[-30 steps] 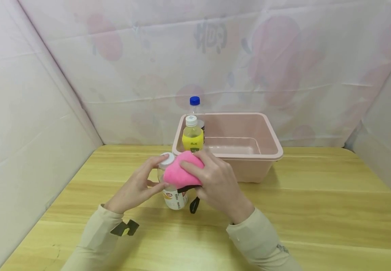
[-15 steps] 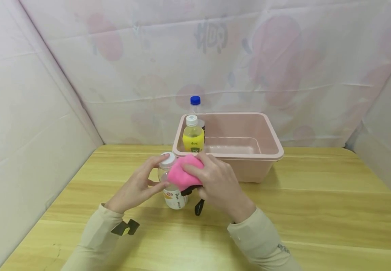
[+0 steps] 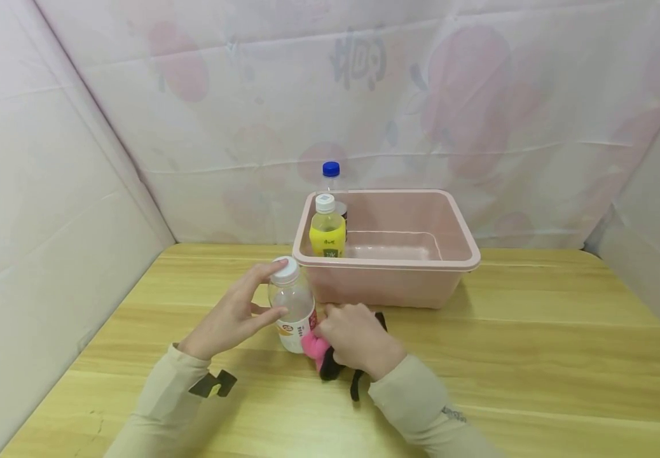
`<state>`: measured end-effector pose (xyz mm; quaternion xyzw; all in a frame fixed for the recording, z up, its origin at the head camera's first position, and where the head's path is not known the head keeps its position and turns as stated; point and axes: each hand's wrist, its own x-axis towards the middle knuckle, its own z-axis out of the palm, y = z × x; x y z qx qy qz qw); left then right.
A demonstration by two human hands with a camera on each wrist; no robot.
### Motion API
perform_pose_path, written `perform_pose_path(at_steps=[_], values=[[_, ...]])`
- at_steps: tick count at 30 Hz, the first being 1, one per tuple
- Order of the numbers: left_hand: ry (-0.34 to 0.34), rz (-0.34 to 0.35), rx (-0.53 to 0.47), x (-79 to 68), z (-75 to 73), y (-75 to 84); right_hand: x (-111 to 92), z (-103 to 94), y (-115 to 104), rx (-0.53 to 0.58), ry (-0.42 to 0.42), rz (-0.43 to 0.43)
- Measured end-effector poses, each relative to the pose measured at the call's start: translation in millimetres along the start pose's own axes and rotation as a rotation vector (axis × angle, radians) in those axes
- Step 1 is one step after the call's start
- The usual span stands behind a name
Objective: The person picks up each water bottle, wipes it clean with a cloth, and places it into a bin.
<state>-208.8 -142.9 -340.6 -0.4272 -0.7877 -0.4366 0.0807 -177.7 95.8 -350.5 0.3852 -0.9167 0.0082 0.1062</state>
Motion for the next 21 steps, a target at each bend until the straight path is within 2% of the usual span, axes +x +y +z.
perform_pose_path(at_steps=[3, 7, 13, 17, 21], values=[[0.002, 0.001, 0.005, 0.0, -0.4, -0.7, 1.5, 8.3, -0.2, 0.027, -0.063, 0.014], [0.001, -0.001, 0.005, -0.2, -0.9, -1.1, 1.4, 10.3, 2.0, 0.037, -0.059, 0.014], [-0.002, -0.004, -0.003, -0.5, -1.0, -1.1, 0.2, 2.7, 4.7, 0.047, -0.041, 0.017], [-0.002, -0.011, -0.01, -0.8, -0.8, -0.4, -2.1, -8.0, 6.8, 0.028, 0.044, 0.005], [-0.007, -0.014, -0.016, -0.6, -0.7, 0.2, -4.0, -19.9, 9.8, 0.016, 0.234, -0.026]])
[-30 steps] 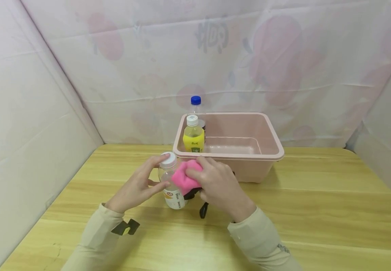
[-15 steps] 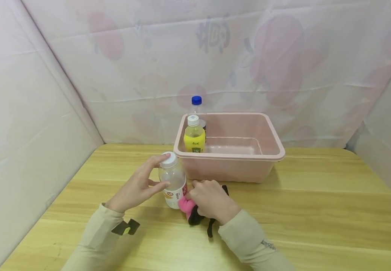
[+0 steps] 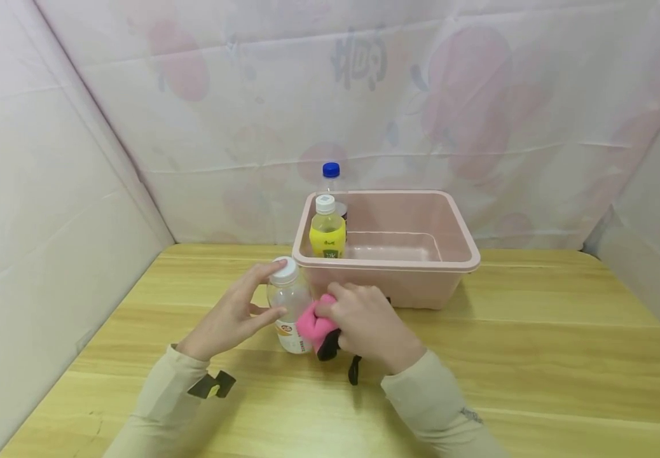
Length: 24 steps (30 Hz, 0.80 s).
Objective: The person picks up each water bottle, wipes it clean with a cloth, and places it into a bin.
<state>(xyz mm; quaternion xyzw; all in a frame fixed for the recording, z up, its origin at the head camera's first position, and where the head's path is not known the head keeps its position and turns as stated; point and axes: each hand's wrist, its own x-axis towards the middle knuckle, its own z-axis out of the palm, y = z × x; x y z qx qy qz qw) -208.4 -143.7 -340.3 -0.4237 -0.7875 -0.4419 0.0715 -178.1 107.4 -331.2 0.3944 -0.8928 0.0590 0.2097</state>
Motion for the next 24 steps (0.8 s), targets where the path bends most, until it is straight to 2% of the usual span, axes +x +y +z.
perform_pose_path(at_steps=[6, 9, 12, 24], values=[[-0.009, 0.014, -0.012, 0.4, 1.1, -0.5, 3.4, -7.4, 2.7, 0.008, 0.391, 0.0], [-0.012, 0.02, -0.011, 0.5, 1.4, -0.4, 5.2, -7.3, 2.8, 0.034, 0.507, 0.006], [-0.015, 0.016, -0.013, 0.4, 1.2, 0.2, 5.7, -7.2, 2.3, 0.051, 0.527, 0.007], [-0.015, -0.006, -0.029, -1.3, -0.4, 0.1, 7.3, -9.0, 1.1, 0.049, 0.472, -0.004]])
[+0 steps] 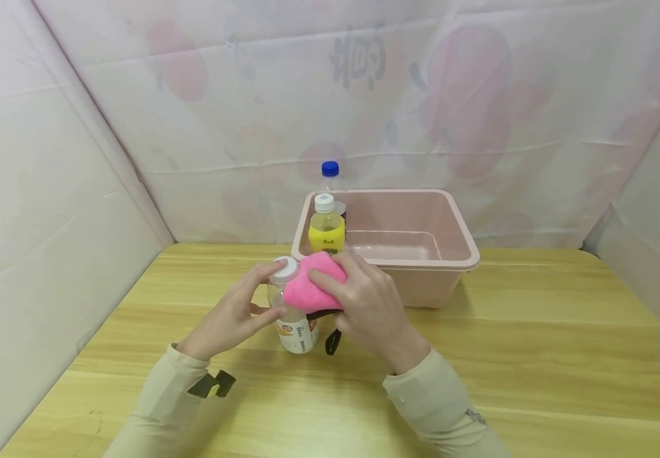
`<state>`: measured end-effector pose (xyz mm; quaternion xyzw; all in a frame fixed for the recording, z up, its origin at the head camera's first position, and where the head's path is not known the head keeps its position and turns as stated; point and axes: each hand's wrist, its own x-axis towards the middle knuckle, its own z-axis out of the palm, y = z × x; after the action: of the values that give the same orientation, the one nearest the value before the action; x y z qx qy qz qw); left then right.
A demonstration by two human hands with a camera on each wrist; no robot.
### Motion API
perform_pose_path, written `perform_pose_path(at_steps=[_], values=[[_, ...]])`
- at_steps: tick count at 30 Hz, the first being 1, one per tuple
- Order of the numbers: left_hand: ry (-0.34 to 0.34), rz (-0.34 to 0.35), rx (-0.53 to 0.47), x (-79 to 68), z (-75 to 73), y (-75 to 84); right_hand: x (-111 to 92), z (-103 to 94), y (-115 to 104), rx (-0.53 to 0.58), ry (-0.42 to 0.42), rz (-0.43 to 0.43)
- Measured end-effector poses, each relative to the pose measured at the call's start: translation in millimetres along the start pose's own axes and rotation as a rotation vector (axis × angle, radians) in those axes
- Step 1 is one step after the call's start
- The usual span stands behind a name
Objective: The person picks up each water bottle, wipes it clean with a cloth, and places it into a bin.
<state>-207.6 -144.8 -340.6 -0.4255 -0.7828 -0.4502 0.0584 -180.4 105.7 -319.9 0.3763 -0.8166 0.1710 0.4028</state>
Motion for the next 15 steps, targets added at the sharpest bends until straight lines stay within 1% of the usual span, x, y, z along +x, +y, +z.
perform_pose_path(at_steps=[8, 15], values=[[0.003, -0.003, 0.003, 0.8, -0.3, 0.5, 1.6, -4.5, -0.8, -0.023, -0.066, -0.02], [-0.002, -0.006, -0.002, 2.5, 0.7, 0.9, 0.5, -8.9, -1.3, -0.029, -0.181, -0.026]])
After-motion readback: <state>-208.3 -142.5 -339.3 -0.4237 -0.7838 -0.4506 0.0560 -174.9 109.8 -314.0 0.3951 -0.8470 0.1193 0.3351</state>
